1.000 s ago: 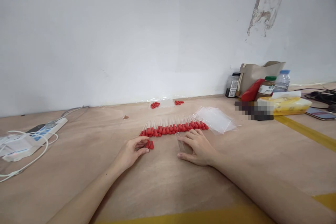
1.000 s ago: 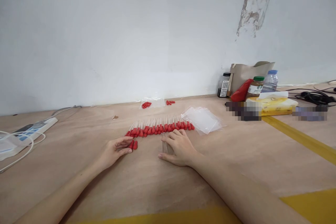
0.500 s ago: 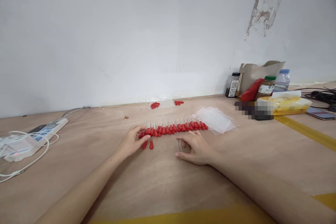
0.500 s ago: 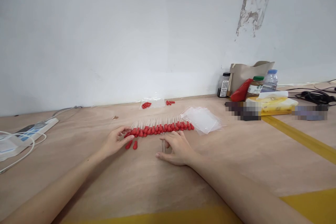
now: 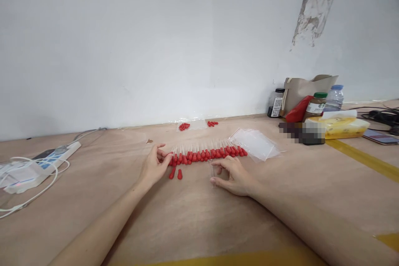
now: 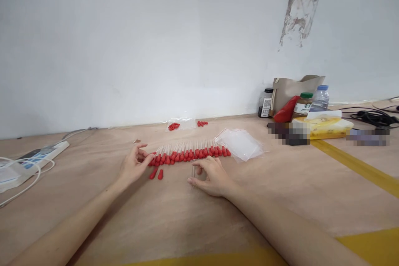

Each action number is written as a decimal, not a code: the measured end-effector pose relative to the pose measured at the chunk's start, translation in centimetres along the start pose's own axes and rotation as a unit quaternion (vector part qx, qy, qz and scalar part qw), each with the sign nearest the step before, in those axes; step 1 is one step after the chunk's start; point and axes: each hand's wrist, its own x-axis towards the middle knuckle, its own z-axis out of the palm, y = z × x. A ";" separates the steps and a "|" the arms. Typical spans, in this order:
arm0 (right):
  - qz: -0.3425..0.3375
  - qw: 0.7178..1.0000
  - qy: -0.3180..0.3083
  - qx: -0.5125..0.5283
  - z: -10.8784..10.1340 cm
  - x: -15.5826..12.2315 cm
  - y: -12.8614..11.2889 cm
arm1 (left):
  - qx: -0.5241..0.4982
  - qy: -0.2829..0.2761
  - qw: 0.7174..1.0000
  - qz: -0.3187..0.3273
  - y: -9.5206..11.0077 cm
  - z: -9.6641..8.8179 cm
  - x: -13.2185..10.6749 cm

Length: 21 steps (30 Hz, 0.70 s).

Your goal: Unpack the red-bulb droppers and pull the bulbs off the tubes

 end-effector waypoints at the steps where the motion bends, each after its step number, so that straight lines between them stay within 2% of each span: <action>1: 0.006 1.000 0.016 -0.005 0.1 0.0 0.1 | -0.013 0.012 1.000 -0.003 0.3 -0.6 -0.1; 3: 0.013 0.998 0.057 -0.018 0.5 0.1 0.5 | -0.044 0.031 0.999 0.002 0.9 -1.5 -0.5; 5: 0.014 0.994 0.103 -0.034 0.8 0.1 0.8 | -0.084 0.021 0.996 0.009 1.5 -1.7 -1.4; 8: 0.005 0.985 0.159 -0.062 1.1 0.2 1.1 | -0.133 -0.052 0.990 0.008 2.2 -0.8 -3.2; 10: -0.017 0.980 0.177 -0.088 1.1 0.1 1.1 | -0.138 -0.106 0.984 0.033 2.6 0.2 -4.4; 13: -0.075 0.975 0.162 -0.136 0.6 -0.2 0.8 | -0.119 -0.147 0.973 0.131 3.2 1.4 -5.5; 16: -0.140 0.968 0.113 -0.174 0.0 -0.4 0.3 | -0.111 -0.149 0.959 0.215 3.5 2.0 -6.2; 21: -0.170 0.968 0.057 -0.178 0.1 -0.3 -0.1 | -0.078 -0.154 0.951 0.256 3.3 2.3 -6.8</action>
